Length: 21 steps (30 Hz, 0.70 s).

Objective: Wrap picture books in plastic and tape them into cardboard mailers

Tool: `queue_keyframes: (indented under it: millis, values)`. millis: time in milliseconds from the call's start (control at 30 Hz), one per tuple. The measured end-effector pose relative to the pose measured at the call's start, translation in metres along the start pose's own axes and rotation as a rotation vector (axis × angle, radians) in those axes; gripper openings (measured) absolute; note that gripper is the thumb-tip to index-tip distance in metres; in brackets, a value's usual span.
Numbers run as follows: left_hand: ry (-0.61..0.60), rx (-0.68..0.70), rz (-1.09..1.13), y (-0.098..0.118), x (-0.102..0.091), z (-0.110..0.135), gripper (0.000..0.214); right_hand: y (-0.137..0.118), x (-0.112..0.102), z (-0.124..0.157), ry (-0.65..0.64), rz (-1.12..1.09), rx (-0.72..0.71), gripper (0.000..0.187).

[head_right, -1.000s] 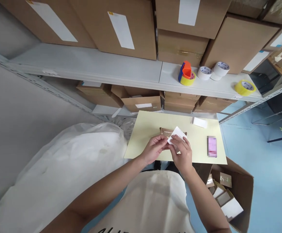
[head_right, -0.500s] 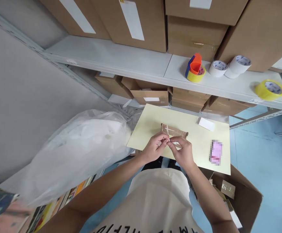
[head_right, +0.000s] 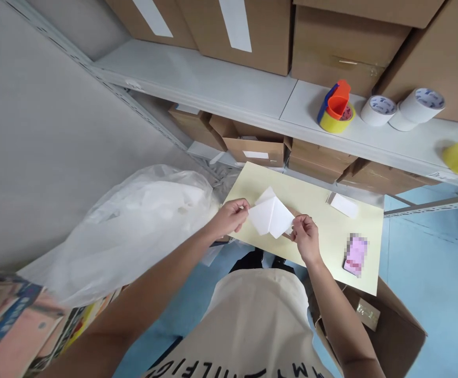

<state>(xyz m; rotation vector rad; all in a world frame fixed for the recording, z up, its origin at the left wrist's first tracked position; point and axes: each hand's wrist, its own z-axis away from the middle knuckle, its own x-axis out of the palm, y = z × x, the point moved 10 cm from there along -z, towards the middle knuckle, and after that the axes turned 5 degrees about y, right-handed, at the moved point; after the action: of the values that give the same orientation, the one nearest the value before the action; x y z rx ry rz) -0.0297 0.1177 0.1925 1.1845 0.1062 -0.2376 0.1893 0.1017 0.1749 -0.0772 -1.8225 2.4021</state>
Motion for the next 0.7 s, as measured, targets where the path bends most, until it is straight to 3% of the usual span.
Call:
queue_keyframes:
  millis: [100,233,433,533,700]
  values:
    - [0.090,-0.098,-0.061,-0.006,-0.039,-0.014,0.009,0.009,-0.007,-0.004,0.051,0.055,0.025,0.038]
    - [0.117,-0.217,-0.077,-0.018,-0.081,-0.037,0.013,0.020,-0.012,-0.009,0.128,0.137,0.065,0.039]
    - [0.182,-0.294,-0.178,-0.042,-0.144,-0.088,0.017,0.030,-0.024,-0.012,0.317,0.168,0.066,0.038]
    - [0.180,-0.278,-0.278,-0.042,-0.163,-0.120,0.018,0.031,-0.022,-0.012,0.376,0.168,0.044,0.038]
    - [0.192,-0.172,-0.287,-0.025,-0.175,-0.184,0.016,0.030,0.000,-0.012,0.385,0.205,0.021,0.037]
